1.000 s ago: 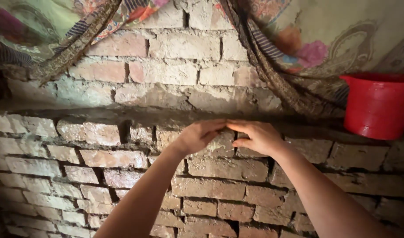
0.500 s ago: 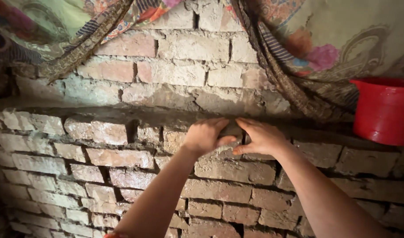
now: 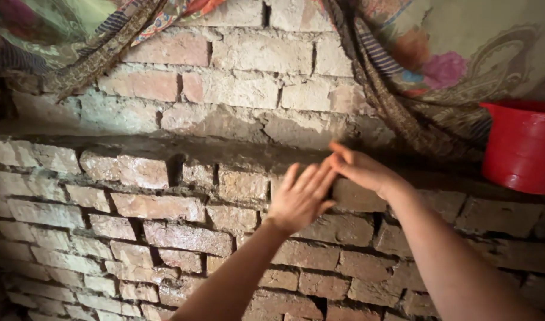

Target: Repairing a brick wall by wetting it with a mug and applying/smoothing mortar with hands.

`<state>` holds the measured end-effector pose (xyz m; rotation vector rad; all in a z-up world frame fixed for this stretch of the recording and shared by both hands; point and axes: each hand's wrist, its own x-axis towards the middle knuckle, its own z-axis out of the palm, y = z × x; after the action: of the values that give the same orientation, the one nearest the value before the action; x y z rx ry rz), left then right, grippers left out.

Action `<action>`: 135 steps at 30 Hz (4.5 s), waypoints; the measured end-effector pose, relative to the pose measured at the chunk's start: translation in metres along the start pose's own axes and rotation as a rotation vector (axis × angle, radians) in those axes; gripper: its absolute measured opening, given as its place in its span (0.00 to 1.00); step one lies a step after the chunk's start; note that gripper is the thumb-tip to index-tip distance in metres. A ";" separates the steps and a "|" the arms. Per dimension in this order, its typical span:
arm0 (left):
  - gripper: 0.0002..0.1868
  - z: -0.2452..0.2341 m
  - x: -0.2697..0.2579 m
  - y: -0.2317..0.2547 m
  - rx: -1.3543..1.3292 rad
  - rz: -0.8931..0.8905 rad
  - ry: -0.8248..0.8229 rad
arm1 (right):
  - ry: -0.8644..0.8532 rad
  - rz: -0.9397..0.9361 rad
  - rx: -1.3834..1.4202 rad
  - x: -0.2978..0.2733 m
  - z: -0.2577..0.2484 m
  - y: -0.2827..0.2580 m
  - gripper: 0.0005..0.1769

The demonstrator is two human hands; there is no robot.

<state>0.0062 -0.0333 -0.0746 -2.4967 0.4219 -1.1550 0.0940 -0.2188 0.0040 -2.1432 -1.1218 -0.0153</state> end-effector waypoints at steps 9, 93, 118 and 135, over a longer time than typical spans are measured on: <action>0.37 0.016 0.008 -0.016 0.140 0.101 0.210 | 0.139 0.119 0.028 0.004 0.000 0.012 0.53; 0.39 -0.001 -0.077 -0.313 -0.142 -0.898 -0.722 | 0.050 -0.026 -0.568 0.074 0.063 -0.030 0.34; 0.26 -0.028 -0.005 -0.135 -0.234 -0.156 -0.491 | 0.095 0.073 -0.622 0.075 0.066 -0.035 0.33; 0.34 -0.053 -0.067 -0.234 -0.200 -0.544 -0.658 | 0.112 0.157 -0.594 0.067 0.067 -0.053 0.32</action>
<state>-0.0489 0.1927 0.0147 -3.0659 -0.3562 -0.3761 0.0774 -0.1119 0.0059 -2.7054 -0.9588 -0.4402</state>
